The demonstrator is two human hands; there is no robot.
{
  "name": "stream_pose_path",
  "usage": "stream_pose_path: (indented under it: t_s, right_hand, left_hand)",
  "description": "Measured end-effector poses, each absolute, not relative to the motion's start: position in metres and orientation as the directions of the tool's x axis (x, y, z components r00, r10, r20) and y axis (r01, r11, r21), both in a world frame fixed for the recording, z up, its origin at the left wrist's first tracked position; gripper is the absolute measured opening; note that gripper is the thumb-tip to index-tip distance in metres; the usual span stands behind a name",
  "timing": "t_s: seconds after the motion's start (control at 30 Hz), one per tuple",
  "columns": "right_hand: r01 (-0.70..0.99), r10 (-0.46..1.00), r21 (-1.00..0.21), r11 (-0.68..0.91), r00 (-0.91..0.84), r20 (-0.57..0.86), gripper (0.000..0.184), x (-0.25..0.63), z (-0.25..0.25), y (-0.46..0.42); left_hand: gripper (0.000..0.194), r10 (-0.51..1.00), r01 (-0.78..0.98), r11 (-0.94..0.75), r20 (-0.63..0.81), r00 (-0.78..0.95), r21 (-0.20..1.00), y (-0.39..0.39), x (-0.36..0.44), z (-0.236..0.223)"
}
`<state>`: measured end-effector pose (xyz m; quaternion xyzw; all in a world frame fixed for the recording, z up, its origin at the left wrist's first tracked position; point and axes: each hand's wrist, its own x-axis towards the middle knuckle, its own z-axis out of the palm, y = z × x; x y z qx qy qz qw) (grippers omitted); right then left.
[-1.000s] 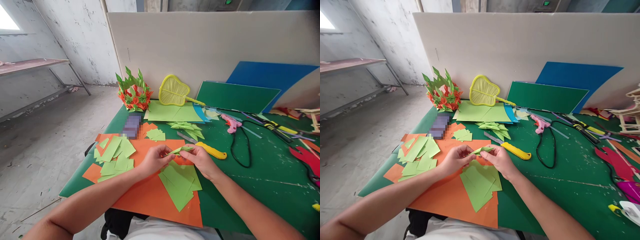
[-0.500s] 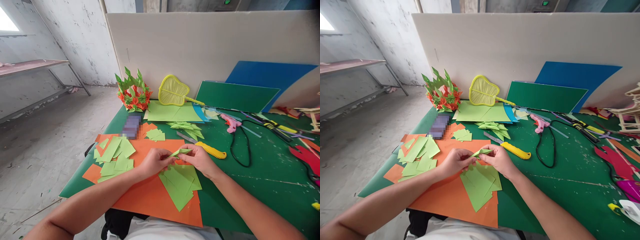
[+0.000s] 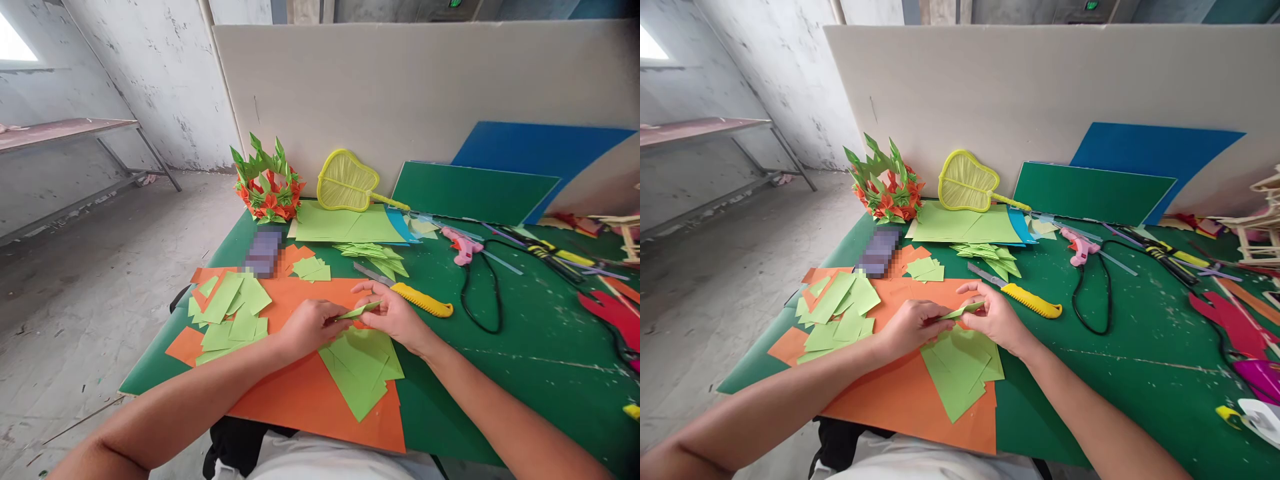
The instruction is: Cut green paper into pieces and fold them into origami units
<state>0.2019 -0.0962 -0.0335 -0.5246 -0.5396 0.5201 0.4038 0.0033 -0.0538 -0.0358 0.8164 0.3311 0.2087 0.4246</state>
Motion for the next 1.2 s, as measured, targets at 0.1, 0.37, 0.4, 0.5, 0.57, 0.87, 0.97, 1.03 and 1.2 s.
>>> stream_pose_path:
  t_s: [0.1, 0.37, 0.4, 0.5, 0.57, 0.87, 0.97, 1.03, 1.2]
  right_hand:
    - [0.194, 0.990, -0.980, -0.038, -0.123, -0.063, 0.039, 0.201, -0.035, -0.097]
    - [0.316, 0.993, -0.948, 0.049, -0.118, 0.012, 0.040, 0.200, -0.030, -0.099]
    - [0.317, 0.993, -0.948, 0.044, -0.122, 0.005, 0.041, 0.201, -0.029, -0.099]
    - [0.313, 0.992, -0.949, 0.031, -0.129, -0.010, 0.042, 0.203, -0.027, -0.100]
    - [0.324, 0.990, -0.946, 0.024, -0.137, -0.021, 0.040, 0.205, -0.028, -0.099]
    - [0.554, 0.977, -0.812, 0.182, -0.198, 0.084, 0.013, 0.206, -0.034, -0.100]
    - [0.622, 0.972, -0.752, 0.219, -0.206, 0.113, 0.011, 0.204, -0.033, -0.102]
    - [0.661, 0.969, -0.712, 0.238, -0.212, 0.127, 0.008, 0.203, -0.033, -0.102]
    - [0.732, 0.956, -0.614, 0.294, -0.242, 0.168, 0.007, 0.200, -0.034, -0.101]
  left_hand:
    - [0.022, 0.701, 0.342, -0.456, 0.095, 0.706, 0.822, -0.054, 0.003, -0.036]
    - [0.023, 0.698, 0.365, -0.476, 0.092, 0.710, 0.800, -0.054, 0.004, -0.036]
    - [0.023, 0.701, 0.366, -0.460, 0.078, 0.709, 0.809, -0.054, 0.004, -0.036]
    - [0.023, 0.707, 0.370, -0.393, 0.020, 0.707, 0.842, -0.055, 0.004, -0.037]
    - [0.024, 0.708, 0.377, -0.355, -0.017, 0.706, 0.855, -0.054, 0.004, -0.038]
    - [0.024, 0.649, 0.418, -0.675, 0.219, 0.728, 0.608, -0.051, 0.002, -0.046]
    - [0.028, 0.612, 0.426, -0.732, 0.239, 0.753, 0.531, -0.051, 0.001, -0.049]
    - [0.032, 0.592, 0.435, -0.761, 0.241, 0.769, 0.482, -0.052, 0.001, -0.051]
    - [0.039, 0.552, 0.438, -0.800, 0.218, 0.805, 0.409, -0.052, 0.004, -0.051]
